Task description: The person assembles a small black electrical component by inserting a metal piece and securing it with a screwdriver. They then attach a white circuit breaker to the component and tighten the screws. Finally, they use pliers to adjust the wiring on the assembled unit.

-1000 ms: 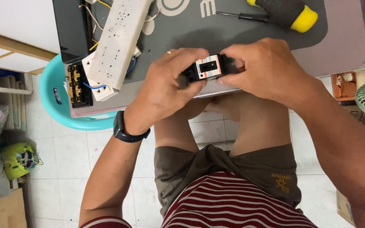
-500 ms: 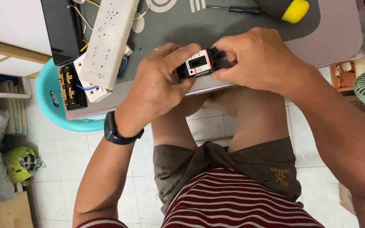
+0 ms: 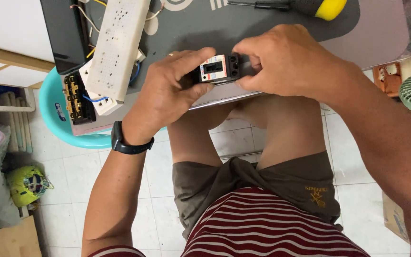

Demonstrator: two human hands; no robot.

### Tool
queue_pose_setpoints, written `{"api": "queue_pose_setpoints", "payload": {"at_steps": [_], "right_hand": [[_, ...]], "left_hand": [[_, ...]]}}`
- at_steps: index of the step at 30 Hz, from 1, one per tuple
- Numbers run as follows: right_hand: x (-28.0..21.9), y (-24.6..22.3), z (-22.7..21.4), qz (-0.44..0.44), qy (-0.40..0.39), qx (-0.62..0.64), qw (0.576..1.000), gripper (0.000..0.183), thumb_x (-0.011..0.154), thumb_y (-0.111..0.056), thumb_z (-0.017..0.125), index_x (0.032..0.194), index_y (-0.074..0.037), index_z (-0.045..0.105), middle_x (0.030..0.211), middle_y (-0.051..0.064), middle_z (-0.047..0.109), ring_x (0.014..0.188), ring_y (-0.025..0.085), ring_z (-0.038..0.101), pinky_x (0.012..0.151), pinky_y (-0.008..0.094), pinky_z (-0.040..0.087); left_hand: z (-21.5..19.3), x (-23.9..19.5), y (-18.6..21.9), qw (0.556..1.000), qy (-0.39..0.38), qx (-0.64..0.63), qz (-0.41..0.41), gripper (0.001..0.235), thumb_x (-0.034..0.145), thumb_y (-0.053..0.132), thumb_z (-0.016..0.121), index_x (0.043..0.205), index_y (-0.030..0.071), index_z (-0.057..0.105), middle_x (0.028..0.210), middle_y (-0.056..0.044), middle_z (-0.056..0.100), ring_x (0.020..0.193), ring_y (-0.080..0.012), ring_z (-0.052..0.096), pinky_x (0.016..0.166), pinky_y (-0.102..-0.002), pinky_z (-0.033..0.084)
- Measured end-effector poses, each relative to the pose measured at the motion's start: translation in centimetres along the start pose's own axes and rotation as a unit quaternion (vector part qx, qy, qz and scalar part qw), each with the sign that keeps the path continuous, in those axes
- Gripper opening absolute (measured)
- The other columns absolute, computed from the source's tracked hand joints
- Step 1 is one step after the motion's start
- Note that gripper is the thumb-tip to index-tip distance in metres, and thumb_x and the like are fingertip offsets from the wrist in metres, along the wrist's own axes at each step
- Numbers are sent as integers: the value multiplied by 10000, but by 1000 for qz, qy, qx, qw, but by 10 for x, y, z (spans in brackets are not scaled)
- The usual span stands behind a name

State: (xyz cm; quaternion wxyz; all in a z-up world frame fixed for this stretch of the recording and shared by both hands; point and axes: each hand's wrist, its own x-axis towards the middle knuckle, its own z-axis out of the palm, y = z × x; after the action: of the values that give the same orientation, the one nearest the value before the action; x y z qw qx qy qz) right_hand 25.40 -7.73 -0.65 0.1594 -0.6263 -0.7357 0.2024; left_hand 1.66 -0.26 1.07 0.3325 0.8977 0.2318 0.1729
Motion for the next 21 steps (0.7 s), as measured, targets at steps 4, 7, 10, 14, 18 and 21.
{"api": "queue_pose_setpoints", "payload": {"at_steps": [4, 7, 10, 14, 18, 21], "right_hand": [[-1, 5, 2, -14, 0, 11, 1000, 158, 741, -265, 677, 792, -142, 591, 528, -57, 480, 536, 228, 454, 581, 396, 366], [-2, 7, 3, -21, 4, 6, 1000, 180, 755, -288, 713, 824, -163, 604, 564, -67, 505, 555, 224, 488, 565, 406, 370], [-1, 6, 4, -52, 28, -7, 998, 203, 745, -250, 685, 717, -145, 513, 534, -75, 457, 522, 204, 435, 542, 396, 339], [0, 9, 5, -55, 29, 4, 998, 223, 700, -253, 685, 692, -136, 496, 537, -69, 456, 520, 195, 442, 546, 379, 331], [-2, 14, 8, -59, 41, 7, 997, 167, 735, -237, 702, 826, -145, 598, 566, -67, 486, 537, 218, 464, 575, 397, 359], [-3, 14, 6, -107, 45, 12, 993, 356, 772, -199, 726, 1123, -166, 676, 589, -39, 466, 522, 209, 451, 538, 386, 342]], "left_hand": [[-2, -2, 1, 998, -5, 49, 50, 540, 914, 43, 774, 1378, 105, 506, 1322, -170, 615, 1143, -309, 618, 1011, -388, 488], [-7, 3, 8, 991, -15, 122, 45, 541, 889, 98, 780, 1363, 71, 520, 1282, -169, 640, 1059, -314, 646, 926, -365, 513], [-18, 8, 25, 997, -51, -29, -40, 410, 837, 31, 770, 1218, -4, 623, 1176, -95, 675, 940, -116, 606, 808, -242, 503], [-9, 2, 21, 999, -20, 31, -6, 377, 841, 35, 778, 1185, 22, 626, 1048, -44, 680, 850, -179, 586, 792, -298, 463], [-6, 0, 6, 996, -21, 82, -11, 485, 818, 67, 800, 1252, 2, 593, 1381, -185, 466, 1245, -351, 546, 1007, -401, 438], [-13, 9, 20, 996, -45, 80, 6, 410, 805, 40, 771, 1182, 36, 608, 904, -83, 569, 710, -257, 538, 639, -366, 411]]}}
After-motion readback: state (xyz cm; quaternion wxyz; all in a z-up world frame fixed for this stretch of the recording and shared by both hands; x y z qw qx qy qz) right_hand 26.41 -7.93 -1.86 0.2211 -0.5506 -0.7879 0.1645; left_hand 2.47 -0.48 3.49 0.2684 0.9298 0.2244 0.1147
